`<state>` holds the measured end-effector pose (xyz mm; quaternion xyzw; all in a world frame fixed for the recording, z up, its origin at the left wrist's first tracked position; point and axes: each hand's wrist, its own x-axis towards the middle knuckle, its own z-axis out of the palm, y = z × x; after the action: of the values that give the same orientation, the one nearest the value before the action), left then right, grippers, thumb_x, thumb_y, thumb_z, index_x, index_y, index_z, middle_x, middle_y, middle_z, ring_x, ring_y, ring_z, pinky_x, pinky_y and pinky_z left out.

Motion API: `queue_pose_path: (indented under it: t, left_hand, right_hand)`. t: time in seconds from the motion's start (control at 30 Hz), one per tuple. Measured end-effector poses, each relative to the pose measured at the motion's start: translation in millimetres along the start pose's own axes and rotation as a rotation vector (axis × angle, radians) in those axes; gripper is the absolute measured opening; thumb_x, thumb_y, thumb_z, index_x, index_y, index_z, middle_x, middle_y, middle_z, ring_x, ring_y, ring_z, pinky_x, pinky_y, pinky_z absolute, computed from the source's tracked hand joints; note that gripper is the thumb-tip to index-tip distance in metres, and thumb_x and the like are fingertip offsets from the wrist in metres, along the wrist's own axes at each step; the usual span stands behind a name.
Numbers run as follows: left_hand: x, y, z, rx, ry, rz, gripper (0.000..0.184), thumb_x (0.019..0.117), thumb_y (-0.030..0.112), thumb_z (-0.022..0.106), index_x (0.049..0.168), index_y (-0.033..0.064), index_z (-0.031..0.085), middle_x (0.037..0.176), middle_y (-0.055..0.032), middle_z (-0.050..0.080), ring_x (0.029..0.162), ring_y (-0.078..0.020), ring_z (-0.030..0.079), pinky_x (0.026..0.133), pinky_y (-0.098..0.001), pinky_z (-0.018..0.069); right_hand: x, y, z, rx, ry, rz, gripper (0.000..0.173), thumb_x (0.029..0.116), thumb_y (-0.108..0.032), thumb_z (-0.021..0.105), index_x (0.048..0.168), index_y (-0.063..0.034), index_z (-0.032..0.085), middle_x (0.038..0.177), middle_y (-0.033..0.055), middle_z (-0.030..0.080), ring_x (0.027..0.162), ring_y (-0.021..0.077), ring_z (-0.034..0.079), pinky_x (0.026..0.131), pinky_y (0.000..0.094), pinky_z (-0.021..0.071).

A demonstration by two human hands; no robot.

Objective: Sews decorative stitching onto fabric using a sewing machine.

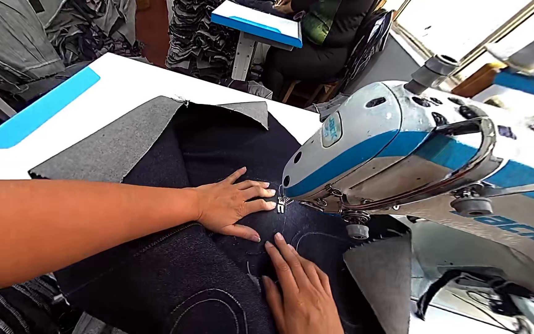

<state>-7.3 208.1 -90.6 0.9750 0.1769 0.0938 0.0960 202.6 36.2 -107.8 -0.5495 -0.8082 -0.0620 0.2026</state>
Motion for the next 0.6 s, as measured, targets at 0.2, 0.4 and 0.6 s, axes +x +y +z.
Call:
queue_pose_path:
  t: [0.2,0.4,0.6]
  left_hand:
    - [9.5,-7.1,-5.2,-0.019,0.000,-0.160,0.076,0.0980,0.067,0.045,0.152,0.0142,0.048,0.163,-0.0115,0.037,0.155,-0.0335,0.025,0.119,-0.0720,0.0093]
    - [13.6,-10.2,-8.6,-0.038,-0.019,-0.194,0.065,0.1010,0.062,0.044,0.157,0.0279,0.043,0.168,-0.0064,0.030,0.157,-0.0367,0.017,0.114,-0.0791,0.0023]
    - [12.3,-10.4,-5.0,-0.004,0.006,-0.168,0.060,0.1032,0.059,0.039,0.154,0.0290,0.047,0.166,-0.0062,0.034,0.156,-0.0393,0.019,0.110,-0.0827,0.0048]
  right_hand:
    - [26.8,41.9,6.3,0.063,0.017,-0.088,0.045,0.1041,-0.034,0.042,0.128,-0.0096,0.072,0.138,0.0056,0.067,0.116,0.0268,0.069,0.094,0.0456,0.0542]
    - [38.3,19.8,-39.9,0.184,0.001,0.062,0.048,0.1045,-0.040,0.047,0.122,-0.0045,0.073,0.112,0.0106,0.076,0.101,0.0274,0.073,0.086,0.0449,0.0581]
    - [34.9,-44.2,9.2,0.091,-0.023,0.129,0.084,0.1013,-0.065,0.035,0.135,0.0066,0.062,0.146,0.0235,0.056,0.135,0.0401,0.056,0.112,0.0536,0.0445]
